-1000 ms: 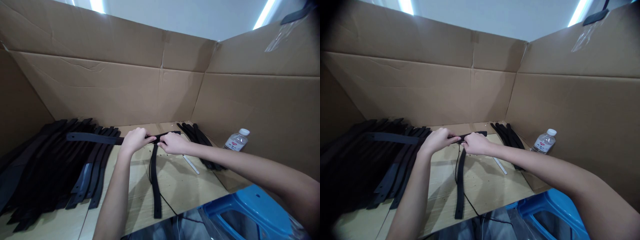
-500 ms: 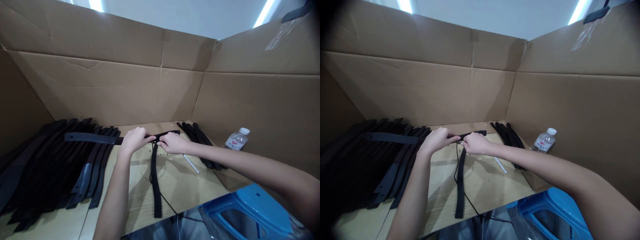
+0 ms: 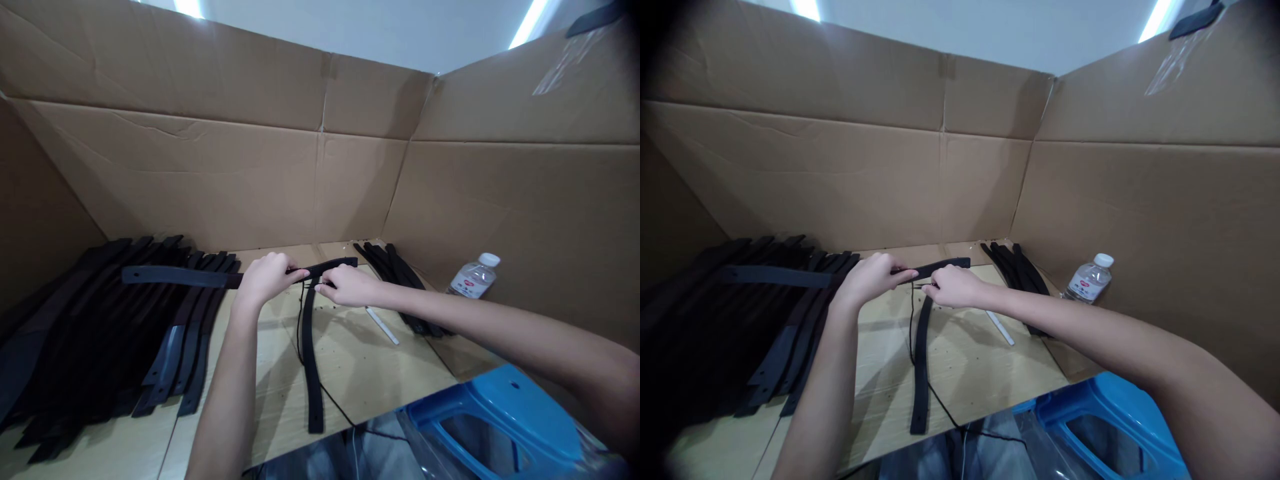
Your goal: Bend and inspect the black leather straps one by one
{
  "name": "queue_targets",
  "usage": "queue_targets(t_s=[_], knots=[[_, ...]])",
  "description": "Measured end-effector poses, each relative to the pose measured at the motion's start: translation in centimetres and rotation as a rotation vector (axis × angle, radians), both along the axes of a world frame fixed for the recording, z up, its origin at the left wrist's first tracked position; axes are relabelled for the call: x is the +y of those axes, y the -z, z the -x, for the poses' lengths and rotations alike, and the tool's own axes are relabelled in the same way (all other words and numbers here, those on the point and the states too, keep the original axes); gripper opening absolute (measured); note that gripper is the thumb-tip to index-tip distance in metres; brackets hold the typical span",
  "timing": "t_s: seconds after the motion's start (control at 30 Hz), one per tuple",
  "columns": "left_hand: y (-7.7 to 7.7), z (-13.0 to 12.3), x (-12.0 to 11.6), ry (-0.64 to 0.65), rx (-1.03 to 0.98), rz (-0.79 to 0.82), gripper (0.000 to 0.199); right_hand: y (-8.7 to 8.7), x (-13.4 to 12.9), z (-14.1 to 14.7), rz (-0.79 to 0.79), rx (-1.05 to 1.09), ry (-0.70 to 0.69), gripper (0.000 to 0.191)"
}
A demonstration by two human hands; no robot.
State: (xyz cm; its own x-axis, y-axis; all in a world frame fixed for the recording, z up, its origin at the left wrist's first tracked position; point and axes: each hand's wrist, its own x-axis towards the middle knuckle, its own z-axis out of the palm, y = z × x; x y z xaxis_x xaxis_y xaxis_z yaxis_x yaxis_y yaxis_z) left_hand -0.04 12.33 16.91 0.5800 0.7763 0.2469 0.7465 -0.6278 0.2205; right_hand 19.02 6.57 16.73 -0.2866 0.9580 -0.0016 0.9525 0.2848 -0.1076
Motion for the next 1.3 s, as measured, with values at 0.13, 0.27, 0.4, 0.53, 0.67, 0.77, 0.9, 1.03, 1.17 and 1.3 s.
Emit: queue_targets(t_s=[0.13,0.27,0.4,0.53,0.67,0.77,0.9,1.03,1.17,1.3], knots=[[0.03,-0.03,-0.03,-0.001,-0.002,0.000,0.048,0.03,0.41,0.11,-0.003,0.022,-0.005,0.038],[-0.06,-0.06,-0.13,0.005,-0.007,0.007,0.047,0.01,0.60,0.12,0.008,0.053,-0.017,0.036],[-0.21,-0.10,-0.27,0.001,-0.004,0.011,0.046,0.02,0.59,0.19,0.010,0.076,-0.020,0.036],[-0.26,-0.13,-0.31,-0.004,-0.004,0.017,0.048,-0.10,0.53,0.32,0.001,0.082,-0.018,0.034],[-0.22,-0.12,-0.31,-0.002,-0.010,0.025,0.047,-0.28,0.45,0.31,-0.005,0.073,-0.016,0.032],[-0.25,-0.11,-0.37,-0.010,-0.008,0.023,0.046,-0.34,0.38,0.30,-0.010,0.062,-0.019,0.033],[-0.27,-0.14,-0.42,-0.011,-0.005,0.023,0.045,-0.27,0.37,0.28,-0.016,0.051,-0.027,0.033],[-0.14,-0.12,-0.25,-0.009,0.000,0.017,0.045,-0.06,0.48,0.10,-0.025,0.058,-0.035,0.032],[-0.02,-0.01,-0.09,0.000,0.007,0.011,0.047,0.06,0.55,-0.21,-0.001,0.080,-0.034,0.033],[-0.09,0.01,-0.18,0.000,0.003,0.017,0.047,-0.03,0.48,-0.25,0.034,0.098,-0.031,0.035]])
